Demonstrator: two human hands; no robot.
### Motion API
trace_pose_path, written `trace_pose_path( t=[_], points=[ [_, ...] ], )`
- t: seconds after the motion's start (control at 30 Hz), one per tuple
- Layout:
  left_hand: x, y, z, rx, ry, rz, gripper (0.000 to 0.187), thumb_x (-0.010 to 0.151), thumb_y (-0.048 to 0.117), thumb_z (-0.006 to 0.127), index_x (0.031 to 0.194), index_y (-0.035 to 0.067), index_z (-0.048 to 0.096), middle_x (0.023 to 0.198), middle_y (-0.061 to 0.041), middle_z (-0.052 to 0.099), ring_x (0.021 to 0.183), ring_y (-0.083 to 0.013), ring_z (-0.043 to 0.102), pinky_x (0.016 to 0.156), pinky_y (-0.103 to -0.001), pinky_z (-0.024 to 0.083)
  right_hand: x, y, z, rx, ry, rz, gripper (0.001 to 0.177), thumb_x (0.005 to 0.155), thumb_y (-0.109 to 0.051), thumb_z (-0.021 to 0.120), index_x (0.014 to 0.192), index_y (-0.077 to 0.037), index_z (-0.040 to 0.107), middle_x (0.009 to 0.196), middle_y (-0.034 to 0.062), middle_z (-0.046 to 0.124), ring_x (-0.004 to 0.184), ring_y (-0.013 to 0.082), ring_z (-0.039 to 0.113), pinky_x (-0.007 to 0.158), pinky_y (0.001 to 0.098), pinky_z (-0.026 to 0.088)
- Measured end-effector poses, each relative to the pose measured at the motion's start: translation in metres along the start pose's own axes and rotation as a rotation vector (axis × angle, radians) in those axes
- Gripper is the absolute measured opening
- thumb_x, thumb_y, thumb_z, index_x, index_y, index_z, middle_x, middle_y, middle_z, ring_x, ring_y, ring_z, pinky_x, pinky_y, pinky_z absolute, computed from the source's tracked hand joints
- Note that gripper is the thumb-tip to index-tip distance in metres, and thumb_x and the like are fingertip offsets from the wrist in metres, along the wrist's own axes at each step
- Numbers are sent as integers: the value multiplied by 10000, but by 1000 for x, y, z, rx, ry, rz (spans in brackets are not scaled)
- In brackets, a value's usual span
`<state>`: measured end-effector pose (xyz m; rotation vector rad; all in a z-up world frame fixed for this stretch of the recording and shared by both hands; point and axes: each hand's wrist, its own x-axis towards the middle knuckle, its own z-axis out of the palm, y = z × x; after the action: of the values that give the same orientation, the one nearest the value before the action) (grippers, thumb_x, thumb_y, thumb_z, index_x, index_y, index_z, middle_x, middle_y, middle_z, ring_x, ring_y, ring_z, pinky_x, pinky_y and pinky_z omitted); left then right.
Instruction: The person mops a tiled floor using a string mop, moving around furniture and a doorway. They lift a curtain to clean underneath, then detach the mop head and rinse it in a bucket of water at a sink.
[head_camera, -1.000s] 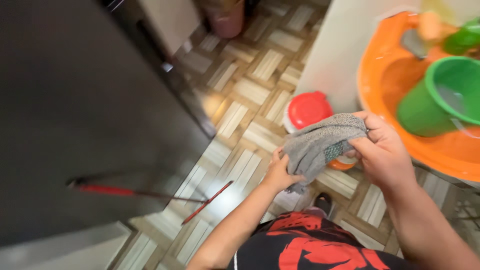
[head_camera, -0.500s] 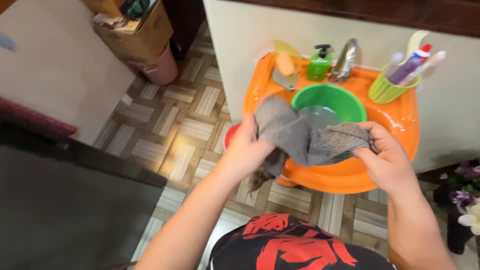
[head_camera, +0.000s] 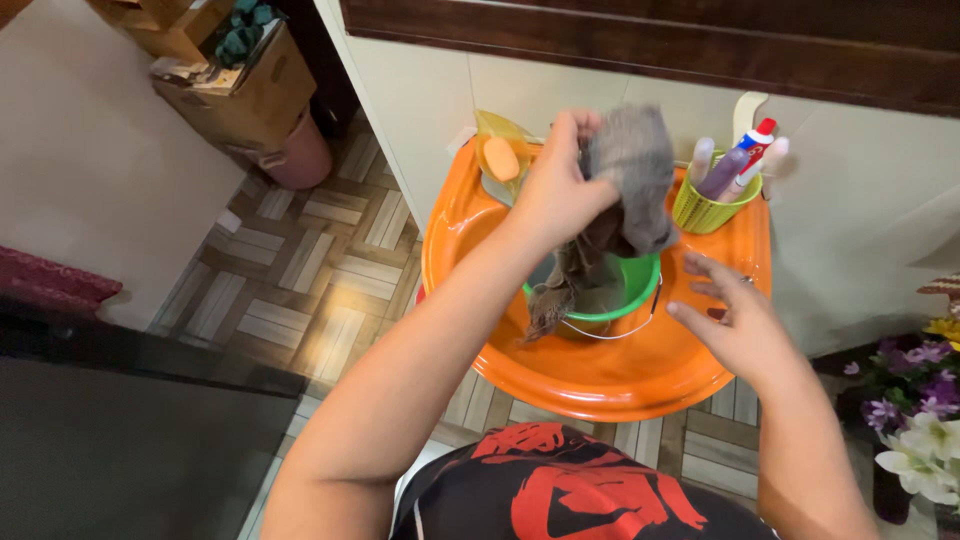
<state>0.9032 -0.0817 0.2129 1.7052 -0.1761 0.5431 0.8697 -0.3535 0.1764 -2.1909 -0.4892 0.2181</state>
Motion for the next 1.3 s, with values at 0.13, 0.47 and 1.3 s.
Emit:
trace_pose_path(
  t=[0.13, 0.47, 1.3],
  points=[
    [-31, -77, 14, 281, -38, -4, 556, 678, 37, 802, 1164, 45, 531, 1129, -197, 601, 1056, -334, 618, 930, -387, 525, 1, 22, 6, 11, -82, 52, 613, 837, -240, 742, 1417, -136, 574, 1401, 69, 643, 1250, 236, 632, 876, 407, 540],
    [-92, -81, -38, 406, -119, -167, 427, 727, 15, 769, 1134, 47, 644, 1163, -159, 628, 1076, -328, 654, 922, -375, 550, 18, 45, 31, -15, -151, 8, 490, 844, -234, 758, 1317, -155, 655, 1293, 74, 687, 1174, 210, 670, 868, 386, 547],
    [-247, -22, -100, 38, 253, -614, 268, 901, 19, 668, 1168, -3, 646, 1190, -76, 620, 1016, -141, 687, 733, -262, 606, 132, 25, 155, -482, -706, -156, 207, 856, -257, 687, 1001, -146, 784, 1016, 135, 772, 924, 336, 719, 812, 457, 569]
  ],
)
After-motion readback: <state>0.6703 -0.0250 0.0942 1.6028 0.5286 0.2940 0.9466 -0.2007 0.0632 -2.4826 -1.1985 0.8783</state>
